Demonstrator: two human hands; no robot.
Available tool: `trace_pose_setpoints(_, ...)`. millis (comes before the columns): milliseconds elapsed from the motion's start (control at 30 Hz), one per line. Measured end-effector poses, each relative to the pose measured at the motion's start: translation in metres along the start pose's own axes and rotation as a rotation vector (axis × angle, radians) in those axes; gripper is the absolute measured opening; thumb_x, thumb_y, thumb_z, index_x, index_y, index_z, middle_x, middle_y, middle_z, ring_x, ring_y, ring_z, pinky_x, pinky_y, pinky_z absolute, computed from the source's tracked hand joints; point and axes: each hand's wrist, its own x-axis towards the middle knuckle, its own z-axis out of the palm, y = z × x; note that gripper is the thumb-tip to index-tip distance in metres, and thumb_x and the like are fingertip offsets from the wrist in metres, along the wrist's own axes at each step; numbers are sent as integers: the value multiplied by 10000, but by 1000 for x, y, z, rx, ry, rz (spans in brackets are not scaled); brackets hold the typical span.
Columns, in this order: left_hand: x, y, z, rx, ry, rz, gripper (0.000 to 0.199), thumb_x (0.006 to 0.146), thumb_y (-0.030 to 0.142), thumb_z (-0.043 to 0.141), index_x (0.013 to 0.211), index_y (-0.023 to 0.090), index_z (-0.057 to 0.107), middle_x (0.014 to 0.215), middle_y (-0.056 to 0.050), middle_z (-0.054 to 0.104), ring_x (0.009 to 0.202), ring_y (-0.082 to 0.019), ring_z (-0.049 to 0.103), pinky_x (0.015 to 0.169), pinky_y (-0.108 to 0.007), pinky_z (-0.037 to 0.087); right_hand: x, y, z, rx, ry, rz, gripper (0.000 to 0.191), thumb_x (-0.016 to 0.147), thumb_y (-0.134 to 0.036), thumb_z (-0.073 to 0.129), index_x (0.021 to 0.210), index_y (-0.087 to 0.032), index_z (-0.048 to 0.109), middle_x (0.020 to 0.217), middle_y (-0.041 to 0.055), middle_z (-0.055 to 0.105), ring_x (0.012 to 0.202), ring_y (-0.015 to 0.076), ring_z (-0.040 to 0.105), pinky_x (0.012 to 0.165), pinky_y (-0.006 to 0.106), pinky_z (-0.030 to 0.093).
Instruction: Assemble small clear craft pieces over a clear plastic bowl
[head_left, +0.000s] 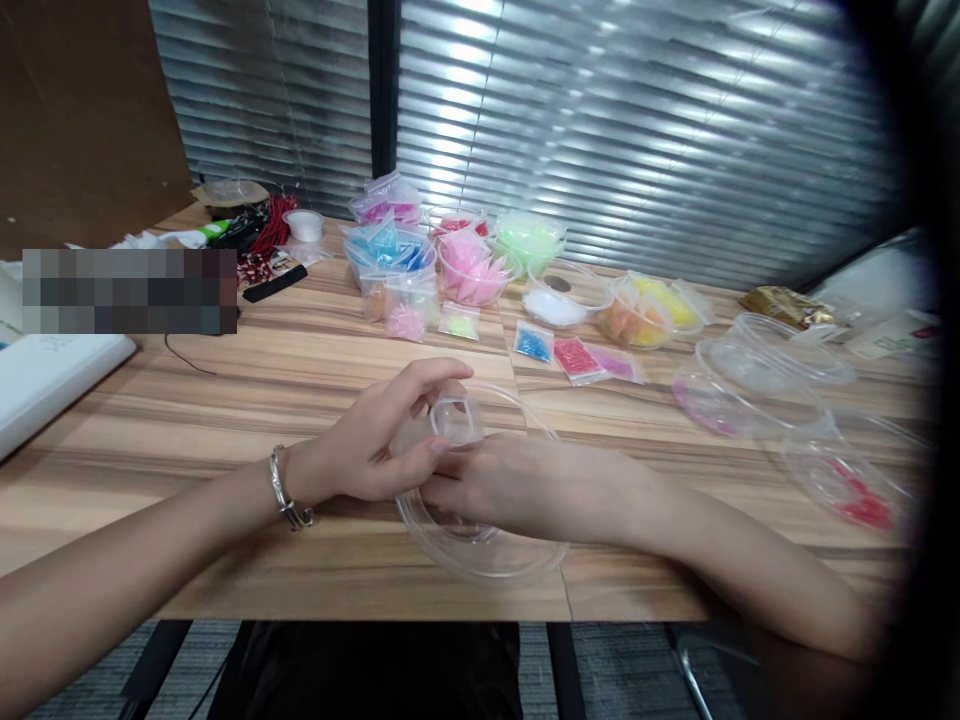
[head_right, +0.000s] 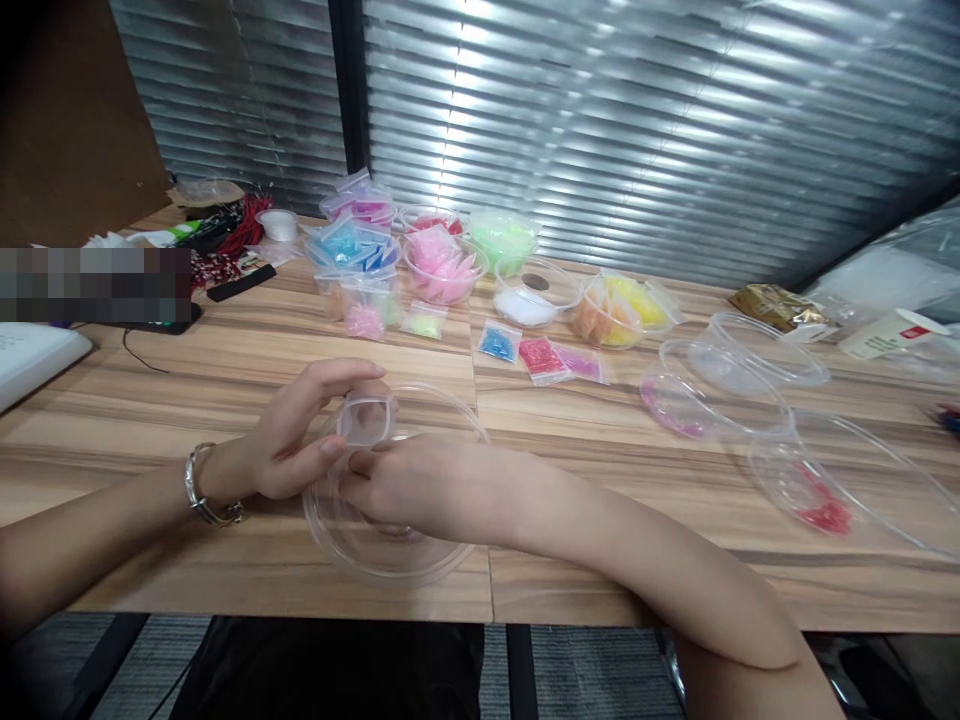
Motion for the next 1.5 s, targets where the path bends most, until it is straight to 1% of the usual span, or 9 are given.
trace_pose_setpoints(167,-2,-2,1,-42,17,-32,520,894,319,509,1373,172,369,1075,-90,596,910,-150,587,771,-238,482,-8,3,-13,50,-40,20,309,916,-67,470,1185,-166,588,1076,60,646,817,135,599,652,258,424)
trace_pose_setpoints(333,-5,-5,0,-71,22,-91,519,897,325,503,1380,188,370,1065,-89,594,930,-161,583,780,-255,476,-20,12,-26,49,-72,162,183,864,-39,466,909,-144,609,819,20,612,645,112,507,522,245,286)
trace_pose_setpoints(567,-7,-6,0,-65,15,-127,547,894,316,517,1402,213,343,1148,-92,571,981,-163,578,808,-253,473,-39,23,-47,38,311,315,174,884,-37,435,922,-141,570,851,31,579,752,122,502,660,246,350)
trace_pose_setpoints(733,-2,-3,-1,-36,13,-62,556,889,333,532,1398,203,350,1082,-79,592,897,-151,582,755,-242,471,-28,16,-45,171,627,262,119,897,-56,493,898,-144,573,851,20,614,796,113,554,713,229,409)
trace_pose_setpoints(800,-1,-2,-1,-39,14,-45,551,889,337,531,1393,198,358,1083,-81,590,881,-154,581,743,-248,471,-22,13,-43,253,691,226,100,899,-69,529,893,-145,593,854,11,635,794,99,578,723,213,433)
trace_pose_setpoints(900,-1,-3,0,-32,33,-29,558,882,342,541,1391,193,369,1120,-92,571,893,-162,576,745,-258,472,-18,11,-40,315,689,206,102,886,-53,561,904,-136,617,862,2,648,802,82,591,728,197,443)
trace_pose_setpoints(1100,-4,-7,2,-34,46,-43,581,881,324,545,1409,187,342,1169,-99,553,973,-162,571,800,-252,475,-21,12,-36,202,620,143,90,914,-109,569,960,-121,646,935,25,644,889,97,577,786,218,438)
trace_pose_setpoints(1300,-2,-5,2,-34,43,-33,560,890,339,533,1395,180,351,1150,-95,552,964,-154,561,801,-247,477,-22,5,-42,205,618,211,178,913,-119,580,1073,-123,658,1031,23,673,941,82,607,816,189,445)
trace_pose_setpoints(1500,-4,-6,1,-15,46,-45,547,899,369,523,1387,183,361,1119,-92,550,938,-153,554,788,-255,472,-22,5,-45,226,611,230,191,904,-85,575,1067,-126,665,1029,-1,690,919,56,631,794,150,457)
